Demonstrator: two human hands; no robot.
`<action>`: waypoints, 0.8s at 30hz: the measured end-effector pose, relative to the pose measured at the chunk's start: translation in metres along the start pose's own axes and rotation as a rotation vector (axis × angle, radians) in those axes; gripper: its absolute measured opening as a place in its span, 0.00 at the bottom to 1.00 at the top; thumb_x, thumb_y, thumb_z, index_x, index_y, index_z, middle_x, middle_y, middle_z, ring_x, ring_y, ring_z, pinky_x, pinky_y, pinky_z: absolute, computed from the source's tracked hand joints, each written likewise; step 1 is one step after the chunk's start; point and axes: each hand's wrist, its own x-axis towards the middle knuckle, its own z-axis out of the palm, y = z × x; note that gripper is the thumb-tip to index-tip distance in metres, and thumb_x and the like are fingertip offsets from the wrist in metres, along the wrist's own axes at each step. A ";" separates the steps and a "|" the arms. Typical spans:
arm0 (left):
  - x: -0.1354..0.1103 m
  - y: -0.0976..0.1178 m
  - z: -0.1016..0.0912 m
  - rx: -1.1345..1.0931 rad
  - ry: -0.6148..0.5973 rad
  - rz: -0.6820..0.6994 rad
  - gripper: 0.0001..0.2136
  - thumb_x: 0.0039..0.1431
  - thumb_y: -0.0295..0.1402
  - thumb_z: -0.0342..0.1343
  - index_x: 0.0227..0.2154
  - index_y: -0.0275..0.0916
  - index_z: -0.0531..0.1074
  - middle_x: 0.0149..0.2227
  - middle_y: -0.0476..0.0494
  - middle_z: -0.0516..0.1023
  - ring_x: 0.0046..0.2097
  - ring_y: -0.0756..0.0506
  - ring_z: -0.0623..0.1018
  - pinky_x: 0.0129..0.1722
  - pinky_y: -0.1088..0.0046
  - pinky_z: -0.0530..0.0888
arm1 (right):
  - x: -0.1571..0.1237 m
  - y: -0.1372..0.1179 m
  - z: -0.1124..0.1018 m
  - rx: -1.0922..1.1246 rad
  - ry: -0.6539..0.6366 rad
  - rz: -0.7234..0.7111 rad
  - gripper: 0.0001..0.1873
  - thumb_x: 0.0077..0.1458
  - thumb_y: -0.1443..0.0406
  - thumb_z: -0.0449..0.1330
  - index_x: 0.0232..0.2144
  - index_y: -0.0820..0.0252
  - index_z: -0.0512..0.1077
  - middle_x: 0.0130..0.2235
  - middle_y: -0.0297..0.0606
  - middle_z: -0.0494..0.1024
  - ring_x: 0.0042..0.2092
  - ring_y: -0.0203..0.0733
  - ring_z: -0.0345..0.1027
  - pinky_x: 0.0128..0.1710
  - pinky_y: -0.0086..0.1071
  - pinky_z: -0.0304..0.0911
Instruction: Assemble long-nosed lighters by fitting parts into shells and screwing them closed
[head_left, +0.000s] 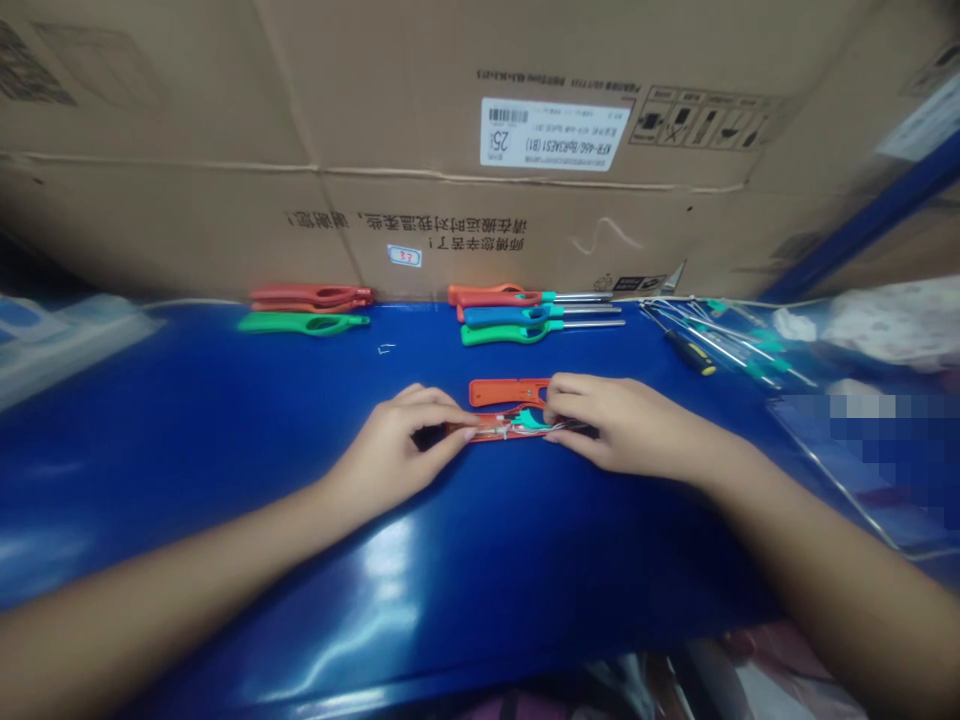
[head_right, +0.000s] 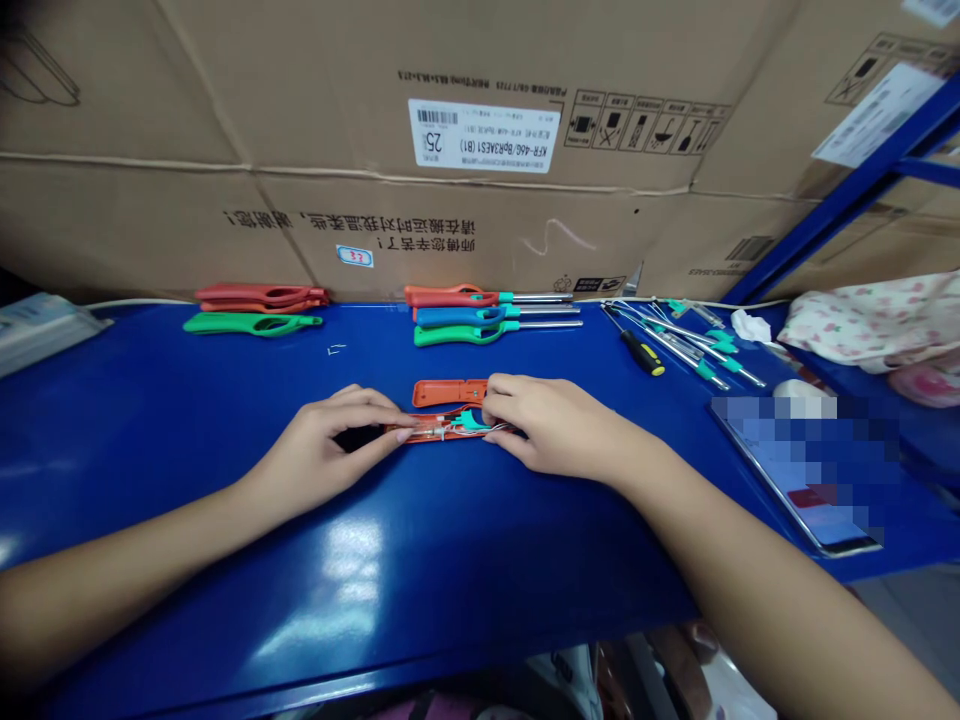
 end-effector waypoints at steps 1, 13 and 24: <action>0.000 0.000 0.000 -0.010 -0.011 -0.001 0.08 0.63 0.32 0.60 0.42 0.43 0.82 0.38 0.45 0.82 0.40 0.46 0.78 0.42 0.68 0.73 | 0.000 0.000 0.000 0.003 0.002 -0.002 0.06 0.64 0.62 0.58 0.38 0.59 0.72 0.43 0.38 0.74 0.39 0.41 0.70 0.35 0.33 0.61; 0.002 0.006 -0.003 0.012 -0.047 -0.004 0.10 0.64 0.35 0.58 0.45 0.45 0.82 0.37 0.45 0.81 0.35 0.48 0.79 0.35 0.75 0.74 | 0.003 -0.003 -0.003 0.079 0.007 0.024 0.07 0.64 0.63 0.58 0.39 0.60 0.74 0.43 0.40 0.75 0.39 0.40 0.70 0.35 0.32 0.62; 0.002 0.007 -0.003 0.002 -0.060 -0.008 0.10 0.64 0.34 0.59 0.45 0.45 0.82 0.37 0.46 0.81 0.35 0.49 0.79 0.35 0.75 0.74 | 0.006 0.001 0.004 0.285 0.079 0.140 0.06 0.60 0.66 0.63 0.31 0.62 0.76 0.35 0.37 0.76 0.34 0.36 0.68 0.35 0.30 0.61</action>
